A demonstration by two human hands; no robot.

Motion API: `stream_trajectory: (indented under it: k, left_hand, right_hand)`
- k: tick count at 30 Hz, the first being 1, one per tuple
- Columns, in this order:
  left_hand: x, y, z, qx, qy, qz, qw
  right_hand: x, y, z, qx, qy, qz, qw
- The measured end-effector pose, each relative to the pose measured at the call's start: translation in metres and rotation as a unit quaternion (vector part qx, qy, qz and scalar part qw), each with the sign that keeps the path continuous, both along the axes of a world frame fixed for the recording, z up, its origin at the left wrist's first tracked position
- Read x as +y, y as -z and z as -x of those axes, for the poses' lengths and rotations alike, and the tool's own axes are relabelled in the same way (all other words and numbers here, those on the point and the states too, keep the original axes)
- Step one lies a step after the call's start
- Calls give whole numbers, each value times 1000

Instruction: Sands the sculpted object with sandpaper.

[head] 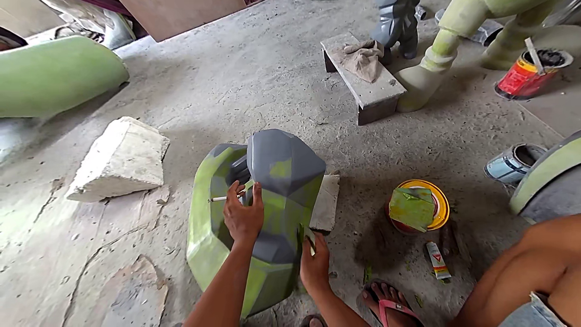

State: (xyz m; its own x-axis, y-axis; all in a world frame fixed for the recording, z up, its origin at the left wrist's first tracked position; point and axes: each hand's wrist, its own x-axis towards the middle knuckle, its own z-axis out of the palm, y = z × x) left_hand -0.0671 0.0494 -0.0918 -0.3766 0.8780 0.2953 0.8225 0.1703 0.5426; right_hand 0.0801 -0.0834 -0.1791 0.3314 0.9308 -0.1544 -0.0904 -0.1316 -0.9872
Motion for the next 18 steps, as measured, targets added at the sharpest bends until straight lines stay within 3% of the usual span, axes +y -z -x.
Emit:
stream_trajectory:
  k: [5, 10, 14, 18]
  left_hand:
    - [0, -2, -3, -2, -12, 7, 1000]
    - [0, -1, -2, -4, -8, 3, 1000]
    - [0, 0, 0, -2, 4, -5, 1000]
    - [-1, -1, -1, 3, 4, 0, 1000]
  right_hand:
    - [-16, -11, 16, -124, -52, 24, 991]
    - [-30, -1, 0, -84, -78, -27, 993]
    - [-16, 1, -9, -25, -12, -42, 999]
    - [10, 3, -9, -76, -5, -12, 997]
